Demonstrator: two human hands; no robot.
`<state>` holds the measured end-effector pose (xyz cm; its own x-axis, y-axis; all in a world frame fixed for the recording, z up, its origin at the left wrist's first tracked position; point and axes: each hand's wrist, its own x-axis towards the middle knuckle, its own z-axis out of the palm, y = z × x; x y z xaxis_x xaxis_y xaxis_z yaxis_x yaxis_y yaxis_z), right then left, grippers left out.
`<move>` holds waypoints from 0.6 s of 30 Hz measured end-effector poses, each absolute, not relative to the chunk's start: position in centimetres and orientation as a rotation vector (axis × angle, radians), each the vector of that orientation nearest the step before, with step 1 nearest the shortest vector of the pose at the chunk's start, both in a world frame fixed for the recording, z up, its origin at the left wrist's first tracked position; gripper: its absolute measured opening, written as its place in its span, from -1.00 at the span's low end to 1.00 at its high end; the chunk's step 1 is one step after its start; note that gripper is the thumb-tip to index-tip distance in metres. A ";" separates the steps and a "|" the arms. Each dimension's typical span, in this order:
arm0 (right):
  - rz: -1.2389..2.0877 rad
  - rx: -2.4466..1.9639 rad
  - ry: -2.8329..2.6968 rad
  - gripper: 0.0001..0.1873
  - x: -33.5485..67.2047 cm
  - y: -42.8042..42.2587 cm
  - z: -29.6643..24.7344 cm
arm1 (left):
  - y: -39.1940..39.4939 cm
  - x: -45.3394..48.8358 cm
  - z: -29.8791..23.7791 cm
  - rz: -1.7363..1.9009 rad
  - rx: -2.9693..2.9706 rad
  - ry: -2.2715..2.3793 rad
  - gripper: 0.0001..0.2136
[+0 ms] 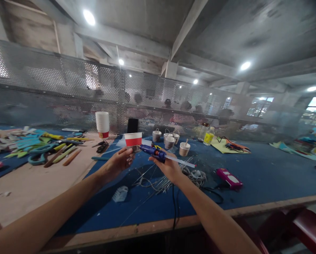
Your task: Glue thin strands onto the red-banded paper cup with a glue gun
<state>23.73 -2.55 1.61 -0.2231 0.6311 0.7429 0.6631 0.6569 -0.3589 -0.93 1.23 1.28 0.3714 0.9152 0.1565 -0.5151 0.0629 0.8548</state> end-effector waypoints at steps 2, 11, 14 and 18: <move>-0.069 -1.024 -1.934 -0.70 23.8 -2.7 1.7 | 1.1 -0.9 1.4 1.156 1.010 0.497 -0.71; -0.155 -1.013 -1.940 -0.64 23.7 -3.4 2.3 | 0.7 -0.8 1.8 1.187 0.977 0.550 -0.77; -0.143 -0.996 -1.935 -0.64 23.7 -3.4 2.4 | 0.9 -0.9 1.6 1.196 0.962 0.538 -0.77; -0.160 -1.006 -1.922 -0.66 23.7 -3.3 2.3 | 0.9 -0.9 1.6 1.182 0.956 0.535 -0.74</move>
